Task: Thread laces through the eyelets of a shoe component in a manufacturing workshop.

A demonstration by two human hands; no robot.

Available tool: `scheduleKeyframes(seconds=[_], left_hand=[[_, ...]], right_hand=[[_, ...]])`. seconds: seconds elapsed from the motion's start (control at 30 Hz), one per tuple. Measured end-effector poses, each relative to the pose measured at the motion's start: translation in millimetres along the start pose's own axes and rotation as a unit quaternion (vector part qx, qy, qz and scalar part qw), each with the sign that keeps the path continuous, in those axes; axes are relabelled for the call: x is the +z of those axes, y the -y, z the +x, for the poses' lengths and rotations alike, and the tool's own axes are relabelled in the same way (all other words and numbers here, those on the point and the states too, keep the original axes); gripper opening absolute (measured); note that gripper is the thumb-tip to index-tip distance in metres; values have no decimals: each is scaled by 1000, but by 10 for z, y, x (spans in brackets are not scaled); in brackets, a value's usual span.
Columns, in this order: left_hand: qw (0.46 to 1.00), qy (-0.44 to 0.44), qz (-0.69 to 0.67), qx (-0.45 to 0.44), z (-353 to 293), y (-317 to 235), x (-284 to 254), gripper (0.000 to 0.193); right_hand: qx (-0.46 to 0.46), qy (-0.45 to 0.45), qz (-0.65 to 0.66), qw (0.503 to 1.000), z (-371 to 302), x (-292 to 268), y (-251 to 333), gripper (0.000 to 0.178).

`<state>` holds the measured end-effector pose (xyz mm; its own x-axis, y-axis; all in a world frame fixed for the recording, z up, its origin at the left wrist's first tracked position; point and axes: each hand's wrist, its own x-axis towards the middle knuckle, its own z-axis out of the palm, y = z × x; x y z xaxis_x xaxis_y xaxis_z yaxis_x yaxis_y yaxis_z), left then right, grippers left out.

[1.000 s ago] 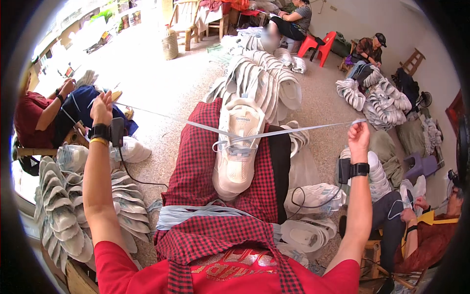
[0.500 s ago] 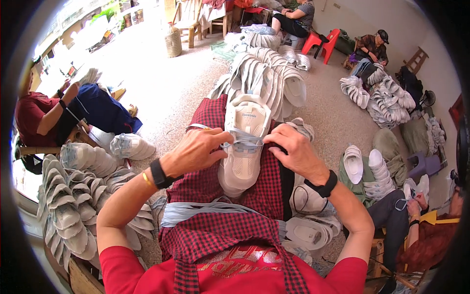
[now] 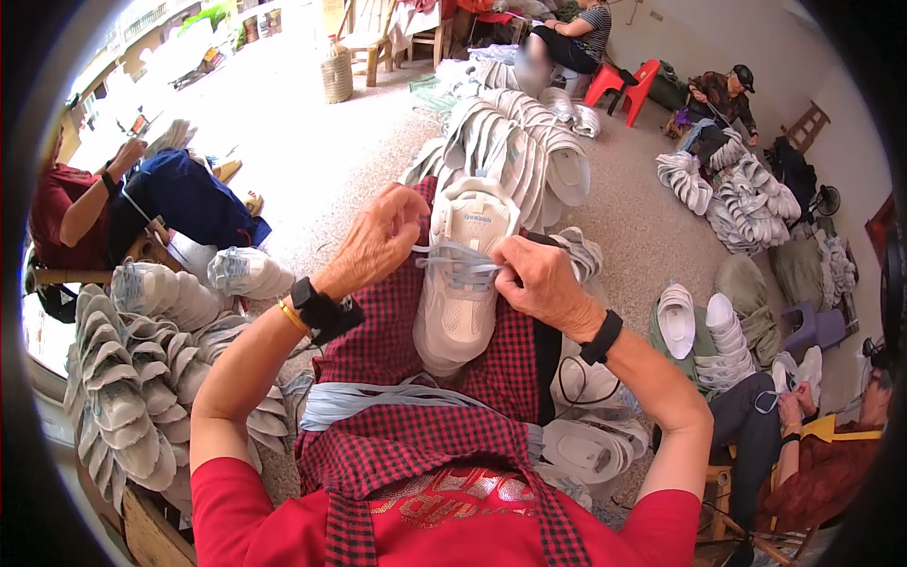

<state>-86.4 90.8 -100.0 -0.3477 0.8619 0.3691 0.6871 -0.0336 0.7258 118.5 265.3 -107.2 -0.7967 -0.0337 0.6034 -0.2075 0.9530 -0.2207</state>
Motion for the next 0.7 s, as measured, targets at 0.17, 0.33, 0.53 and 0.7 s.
scheduleKeyframes(seconds=[0.17, 0.33, 0.53, 0.7], left_hand=[[999, 27, -12, 27, -65, -22, 10, 13], [991, 122, -58, -15, 97, 124, -277, 19], [988, 121, -92, -43, 173, 408, -634, 24], [994, -14, 77, 71, 9, 215, -316, 17]], right_hand=[[39, 5, -23, 999, 24, 34, 76, 18], [55, 58, -47, 996, 4, -17, 29, 21], [58, 83, -15, 995, 68, -33, 26, 20], [149, 168, 77, 971, 199, -214, -3, 20]])
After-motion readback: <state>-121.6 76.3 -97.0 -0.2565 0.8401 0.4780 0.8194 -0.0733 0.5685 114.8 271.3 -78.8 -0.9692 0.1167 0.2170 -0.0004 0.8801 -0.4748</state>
